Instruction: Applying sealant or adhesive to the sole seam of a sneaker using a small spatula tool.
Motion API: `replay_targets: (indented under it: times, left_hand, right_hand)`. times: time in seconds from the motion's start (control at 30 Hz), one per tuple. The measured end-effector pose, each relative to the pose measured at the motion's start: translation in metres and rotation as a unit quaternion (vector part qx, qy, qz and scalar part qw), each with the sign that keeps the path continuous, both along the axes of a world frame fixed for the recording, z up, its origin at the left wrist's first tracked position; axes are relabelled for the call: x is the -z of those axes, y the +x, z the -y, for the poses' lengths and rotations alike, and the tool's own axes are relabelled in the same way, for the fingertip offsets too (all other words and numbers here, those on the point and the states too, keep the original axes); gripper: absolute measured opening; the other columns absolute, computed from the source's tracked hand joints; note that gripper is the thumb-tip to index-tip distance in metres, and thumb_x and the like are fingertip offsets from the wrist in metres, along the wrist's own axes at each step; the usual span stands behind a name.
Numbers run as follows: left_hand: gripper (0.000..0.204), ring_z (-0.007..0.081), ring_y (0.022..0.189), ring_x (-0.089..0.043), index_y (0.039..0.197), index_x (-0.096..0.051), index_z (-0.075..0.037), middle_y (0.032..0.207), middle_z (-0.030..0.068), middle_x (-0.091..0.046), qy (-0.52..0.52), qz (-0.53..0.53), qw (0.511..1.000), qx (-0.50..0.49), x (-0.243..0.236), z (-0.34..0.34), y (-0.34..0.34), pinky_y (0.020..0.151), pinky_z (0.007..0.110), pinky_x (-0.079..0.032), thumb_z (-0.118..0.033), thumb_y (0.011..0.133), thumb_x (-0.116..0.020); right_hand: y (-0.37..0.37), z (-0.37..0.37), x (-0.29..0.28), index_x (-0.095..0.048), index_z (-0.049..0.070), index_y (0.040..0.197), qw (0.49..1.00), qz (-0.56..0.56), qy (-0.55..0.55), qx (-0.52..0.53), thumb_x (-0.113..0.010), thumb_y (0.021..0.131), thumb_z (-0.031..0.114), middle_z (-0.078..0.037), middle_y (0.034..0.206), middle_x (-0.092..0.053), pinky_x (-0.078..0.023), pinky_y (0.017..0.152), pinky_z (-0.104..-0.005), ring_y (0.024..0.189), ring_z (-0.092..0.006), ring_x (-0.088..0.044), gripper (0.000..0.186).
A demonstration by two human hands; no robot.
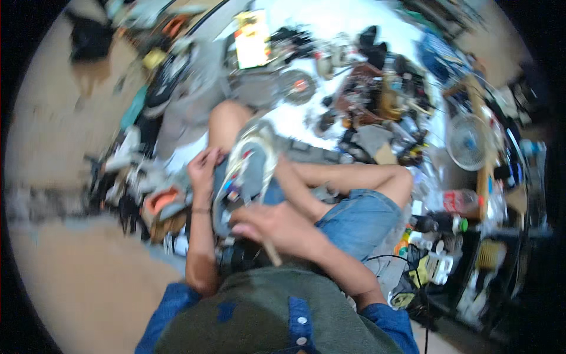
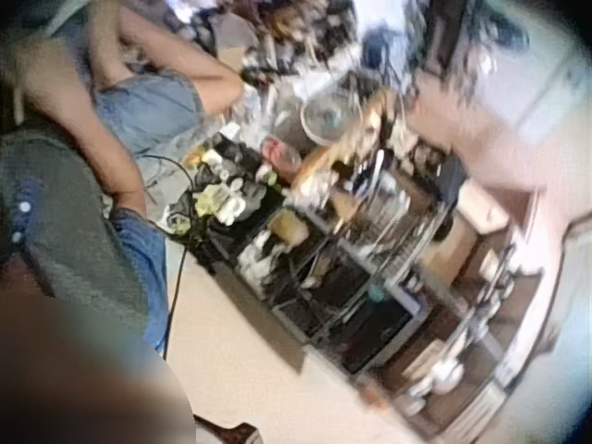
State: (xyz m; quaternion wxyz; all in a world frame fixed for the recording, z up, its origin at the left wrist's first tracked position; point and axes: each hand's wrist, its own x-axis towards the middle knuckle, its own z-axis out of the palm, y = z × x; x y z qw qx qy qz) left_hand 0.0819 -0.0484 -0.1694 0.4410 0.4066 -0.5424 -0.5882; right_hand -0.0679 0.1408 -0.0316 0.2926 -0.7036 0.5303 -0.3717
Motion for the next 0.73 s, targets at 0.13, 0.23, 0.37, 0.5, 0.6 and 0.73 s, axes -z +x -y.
replay_targets:
  times: [0.13,0.23,0.37,0.5,0.6,0.73]
  left_hand:
    - [0.016,0.009,0.072,-0.06,0.097,-0.068,0.005,0.087,0.01,-0.071,-0.018,-0.071,0.997,-0.007,0.01,0.009,0.005,0.067,0.022,-0.048,-0.01,0.091,-0.069]
    - [0.016,0.0086,0.068,-0.059,0.099,-0.066,0.004,0.083,0.0087,-0.07,-0.014,-0.089,0.996,0.0,0.01,0.013,-0.018,0.063,0.021,-0.047,-0.01,0.091,-0.069]
    - [0.018,0.0092,0.068,-0.059,0.102,-0.062,0.003,0.082,0.009,-0.068,-0.051,-0.056,0.997,-0.034,0.014,0.017,-0.004,0.062,0.022,-0.047,-0.013,0.095,-0.063]
    - [0.015,0.01,0.064,-0.059,0.103,-0.06,0.001,0.079,0.0092,-0.067,-0.029,-0.093,0.995,-0.028,0.023,0.026,-0.011,0.059,0.022,-0.047,-0.012,0.097,-0.06]
    - [0.014,0.0104,0.062,-0.059,0.102,-0.058,0.0,0.077,0.0084,-0.066,-0.04,-0.09,0.994,-0.044,0.015,0.024,-0.012,0.058,0.022,-0.047,-0.013,0.097,-0.061]
    - [0.016,0.0129,0.066,-0.06,0.103,-0.058,-0.002,0.078,0.0097,-0.066,-0.035,-0.121,0.99,-0.059,0.01,0.02,-0.016,0.06,0.022,-0.047,-0.016,0.096,-0.062]
  right_hand:
    - [0.017,-0.014,0.0,-0.049,0.007,0.103,0.997,-0.06,0.032,-0.038,-0.054,0.097,0.034,-0.014,0.085,-0.06,-0.052,0.059,-0.0436,0.072,-0.0334,-0.066,0.029]
    - [0.009,-0.029,0.012,-0.046,0.007,0.101,0.996,-0.079,-0.039,-0.035,-0.051,0.098,0.035,-0.015,0.082,-0.058,-0.051,0.057,-0.0449,0.07,-0.0358,-0.065,0.029]
    - [0.01,-0.021,0.013,-0.045,0.006,0.1,0.996,-0.071,0.006,-0.05,-0.052,0.098,0.037,-0.014,0.083,-0.056,-0.05,0.06,-0.0459,0.073,-0.0365,-0.064,0.031]
    - [-0.001,-0.012,0.024,-0.045,0.005,0.101,0.996,0.023,-0.053,-0.067,-0.055,0.097,0.035,-0.014,0.085,-0.056,-0.05,0.066,-0.0443,0.081,-0.0365,-0.062,0.032]
    - [-0.019,-0.012,0.015,-0.048,0.003,0.093,0.983,0.068,-0.15,0.076,-0.069,0.089,0.025,-0.014,0.089,-0.055,-0.048,0.067,-0.0408,0.078,-0.0309,-0.06,0.031]
    - [-0.058,-0.004,0.013,-0.049,0.004,0.094,0.923,0.187,-0.228,0.249,-0.076,0.086,0.029,-0.012,0.092,-0.056,-0.05,0.067,-0.0383,0.08,-0.0274,-0.062,0.038]
